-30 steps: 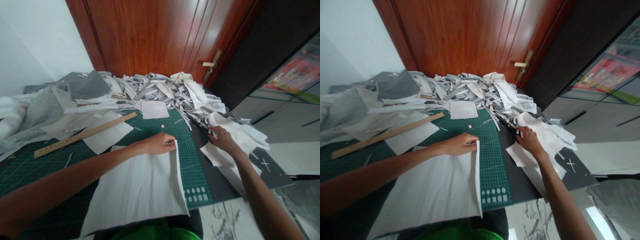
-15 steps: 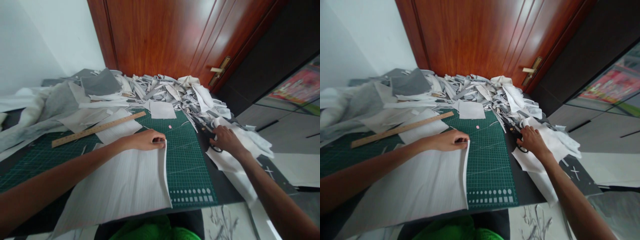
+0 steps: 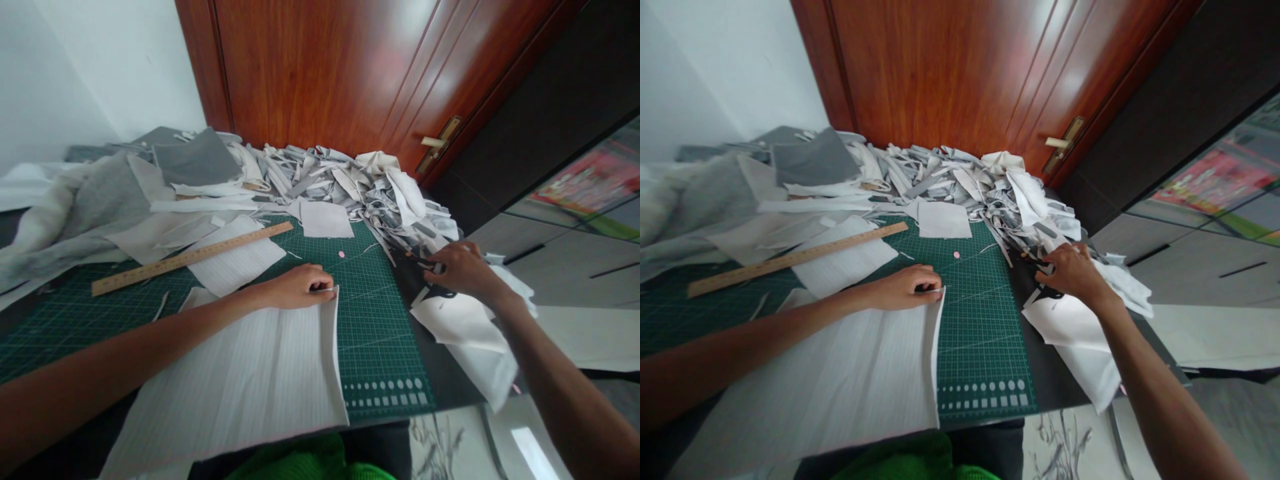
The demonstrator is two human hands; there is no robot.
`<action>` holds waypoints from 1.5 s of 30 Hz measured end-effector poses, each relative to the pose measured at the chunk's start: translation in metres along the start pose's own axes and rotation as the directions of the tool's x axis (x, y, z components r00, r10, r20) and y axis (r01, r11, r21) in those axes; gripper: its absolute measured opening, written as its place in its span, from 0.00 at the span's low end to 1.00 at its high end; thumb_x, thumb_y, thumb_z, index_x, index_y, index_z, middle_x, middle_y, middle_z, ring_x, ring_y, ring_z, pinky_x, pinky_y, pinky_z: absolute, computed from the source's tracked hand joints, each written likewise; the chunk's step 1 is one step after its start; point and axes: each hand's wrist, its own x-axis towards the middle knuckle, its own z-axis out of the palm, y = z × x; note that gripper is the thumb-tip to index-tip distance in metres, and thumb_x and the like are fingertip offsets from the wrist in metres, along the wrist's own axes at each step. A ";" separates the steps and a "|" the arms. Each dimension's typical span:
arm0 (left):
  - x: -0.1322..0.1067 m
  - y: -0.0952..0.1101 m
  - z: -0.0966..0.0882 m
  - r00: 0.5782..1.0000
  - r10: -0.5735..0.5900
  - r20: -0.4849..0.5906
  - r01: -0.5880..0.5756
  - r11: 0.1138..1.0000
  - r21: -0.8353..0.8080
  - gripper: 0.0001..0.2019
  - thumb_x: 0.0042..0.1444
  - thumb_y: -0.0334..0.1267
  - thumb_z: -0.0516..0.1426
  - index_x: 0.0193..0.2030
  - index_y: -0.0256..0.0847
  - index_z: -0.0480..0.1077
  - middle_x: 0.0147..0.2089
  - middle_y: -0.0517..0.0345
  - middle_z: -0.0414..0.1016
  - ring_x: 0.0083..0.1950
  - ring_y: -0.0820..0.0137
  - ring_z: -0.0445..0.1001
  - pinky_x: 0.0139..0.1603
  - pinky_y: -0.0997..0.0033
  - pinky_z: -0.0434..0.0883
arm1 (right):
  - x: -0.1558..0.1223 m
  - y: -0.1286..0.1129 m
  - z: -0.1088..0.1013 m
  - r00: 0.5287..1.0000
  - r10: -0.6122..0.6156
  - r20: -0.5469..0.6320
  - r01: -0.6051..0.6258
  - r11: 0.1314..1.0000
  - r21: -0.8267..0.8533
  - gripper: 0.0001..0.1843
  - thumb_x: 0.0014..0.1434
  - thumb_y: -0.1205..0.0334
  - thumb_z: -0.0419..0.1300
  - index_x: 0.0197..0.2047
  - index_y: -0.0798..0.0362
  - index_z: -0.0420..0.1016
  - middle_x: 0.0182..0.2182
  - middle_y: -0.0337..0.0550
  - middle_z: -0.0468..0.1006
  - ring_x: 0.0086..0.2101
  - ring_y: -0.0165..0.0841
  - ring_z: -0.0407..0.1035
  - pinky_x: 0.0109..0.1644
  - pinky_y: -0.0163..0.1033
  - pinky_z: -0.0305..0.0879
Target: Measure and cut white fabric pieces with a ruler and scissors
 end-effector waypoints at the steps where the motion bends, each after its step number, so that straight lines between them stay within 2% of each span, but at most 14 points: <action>1: 0.000 0.000 0.000 1.000 0.002 -0.002 -0.002 1.000 -0.001 0.16 0.70 0.45 0.55 0.30 0.41 0.69 0.28 0.62 0.67 0.34 0.70 0.66 0.39 0.68 0.59 | -0.001 0.006 0.001 1.000 0.001 -0.005 -0.001 1.000 0.027 0.18 0.56 0.48 0.62 0.40 0.52 0.86 0.38 0.51 0.86 0.47 0.51 0.77 0.59 0.57 0.61; 5: -0.001 0.000 0.001 1.000 0.007 -0.014 -0.007 1.000 -0.007 0.16 0.69 0.44 0.55 0.30 0.40 0.68 0.28 0.62 0.67 0.33 0.71 0.65 0.39 0.68 0.59 | -0.011 0.023 0.003 0.989 -0.046 -0.137 0.068 0.985 0.160 0.17 0.58 0.49 0.61 0.37 0.50 0.86 0.36 0.50 0.87 0.43 0.49 0.79 0.57 0.55 0.66; 7: -0.002 -0.001 0.002 1.000 0.015 -0.019 -0.015 1.000 -0.004 0.17 0.69 0.43 0.55 0.29 0.40 0.67 0.27 0.62 0.66 0.33 0.71 0.65 0.38 0.68 0.58 | -0.016 0.019 0.004 0.971 -0.062 -0.230 0.112 0.971 0.213 0.16 0.58 0.48 0.62 0.37 0.51 0.85 0.35 0.50 0.87 0.42 0.49 0.80 0.56 0.55 0.67; 9: -0.002 -0.001 0.003 0.999 0.024 -0.025 -0.024 1.000 0.007 0.17 0.69 0.43 0.55 0.29 0.40 0.67 0.27 0.62 0.66 0.33 0.71 0.65 0.39 0.68 0.58 | -0.018 0.003 0.004 0.952 -0.039 -0.303 0.118 0.961 0.248 0.17 0.58 0.48 0.63 0.37 0.53 0.85 0.34 0.52 0.87 0.39 0.48 0.80 0.54 0.54 0.68; 12: -0.002 -0.002 0.003 0.999 0.033 -0.025 -0.033 0.999 0.032 0.16 0.70 0.44 0.55 0.30 0.41 0.67 0.27 0.62 0.67 0.34 0.70 0.65 0.39 0.68 0.59 | -0.010 -0.040 0.006 0.937 -0.002 -0.348 0.084 0.972 0.220 0.18 0.57 0.49 0.64 0.40 0.55 0.85 0.37 0.53 0.86 0.43 0.50 0.79 0.58 0.58 0.65; 17: -0.002 0.001 0.002 0.999 0.037 -0.017 -0.036 0.998 0.050 0.17 0.70 0.44 0.54 0.30 0.41 0.66 0.27 0.62 0.67 0.34 0.69 0.65 0.40 0.67 0.59 | 0.022 -0.106 0.008 0.970 -0.010 -0.241 0.063 0.975 0.212 0.16 0.57 0.50 0.65 0.39 0.54 0.83 0.39 0.53 0.86 0.47 0.51 0.77 0.63 0.59 0.60; 21: -0.003 0.002 0.001 0.999 0.030 -0.011 -0.029 0.998 0.054 0.17 0.71 0.44 0.53 0.29 0.41 0.65 0.28 0.62 0.67 0.34 0.69 0.65 0.41 0.66 0.60 | 0.044 -0.126 0.011 0.991 -0.006 -0.133 0.043 0.958 0.282 0.15 0.60 0.51 0.63 0.43 0.53 0.80 0.41 0.51 0.85 0.46 0.48 0.77 0.59 0.53 0.65; 24: -0.003 0.002 0.000 1.000 0.019 0.001 -0.019 0.998 0.054 0.17 0.70 0.43 0.53 0.29 0.41 0.65 0.28 0.62 0.67 0.34 0.69 0.65 0.41 0.66 0.60 | 0.048 -0.125 0.017 0.996 -0.057 -0.073 0.081 0.917 0.391 0.16 0.66 0.49 0.59 0.47 0.52 0.77 0.46 0.51 0.82 0.45 0.44 0.76 0.54 0.48 0.69; 27: -0.003 0.002 0.000 1.000 0.013 0.018 -0.014 0.999 0.045 0.16 0.70 0.43 0.53 0.29 0.41 0.65 0.28 0.61 0.68 0.35 0.69 0.65 0.41 0.66 0.60 | 0.038 -0.113 0.029 0.993 -0.091 -0.076 0.117 0.851 0.511 0.17 0.73 0.48 0.51 0.50 0.51 0.73 0.47 0.52 0.80 0.46 0.43 0.76 0.53 0.47 0.70; 32: -0.002 0.002 0.000 0.999 0.028 0.019 -0.029 0.999 0.034 0.17 0.70 0.42 0.54 0.28 0.41 0.63 0.27 0.62 0.65 0.35 0.69 0.64 0.42 0.67 0.60 | 0.007 -0.077 0.043 0.991 -0.091 -0.100 0.132 0.822 0.554 0.15 0.72 0.58 0.47 0.46 0.52 0.73 0.42 0.53 0.81 0.43 0.43 0.77 0.51 0.47 0.71; 36: -0.001 0.003 -0.001 1.000 0.020 0.020 -0.021 0.999 0.028 0.17 0.70 0.42 0.53 0.28 0.41 0.62 0.27 0.63 0.64 0.35 0.69 0.64 0.42 0.67 0.59 | -0.015 -0.052 0.030 0.995 -0.099 0.004 0.079 0.819 0.569 0.15 0.69 0.61 0.47 0.38 0.50 0.74 0.28 0.43 0.78 0.29 0.38 0.74 0.38 0.42 0.67; 40: -0.001 0.003 -0.002 0.999 0.019 0.025 -0.020 0.999 0.030 0.16 0.71 0.42 0.53 0.29 0.41 0.63 0.28 0.63 0.65 0.35 0.69 0.64 0.42 0.67 0.59 | -0.028 -0.037 0.010 0.996 0.047 -0.076 -0.003 0.863 0.505 0.18 0.66 0.62 0.47 0.24 0.48 0.66 0.19 0.39 0.68 0.22 0.35 0.66 0.31 0.42 0.60; 42: -0.001 0.002 -0.002 0.999 0.020 0.029 -0.020 0.999 0.030 0.17 0.71 0.43 0.53 0.30 0.41 0.64 0.28 0.62 0.66 0.35 0.69 0.64 0.42 0.67 0.59 | -0.032 -0.037 0.007 0.991 0.106 -0.079 -0.045 0.834 0.550 0.19 0.68 0.60 0.47 0.27 0.49 0.69 0.22 0.41 0.73 0.24 0.36 0.69 0.32 0.41 0.62; 45: -0.001 0.001 -0.002 1.000 0.018 0.026 -0.019 0.999 0.026 0.17 0.71 0.43 0.53 0.30 0.41 0.65 0.28 0.62 0.66 0.35 0.69 0.64 0.41 0.67 0.59 | -0.040 -0.049 0.015 0.995 0.097 -0.017 -0.070 0.817 0.573 0.18 0.73 0.51 0.49 0.44 0.51 0.76 0.38 0.47 0.82 0.36 0.40 0.77 0.40 0.42 0.70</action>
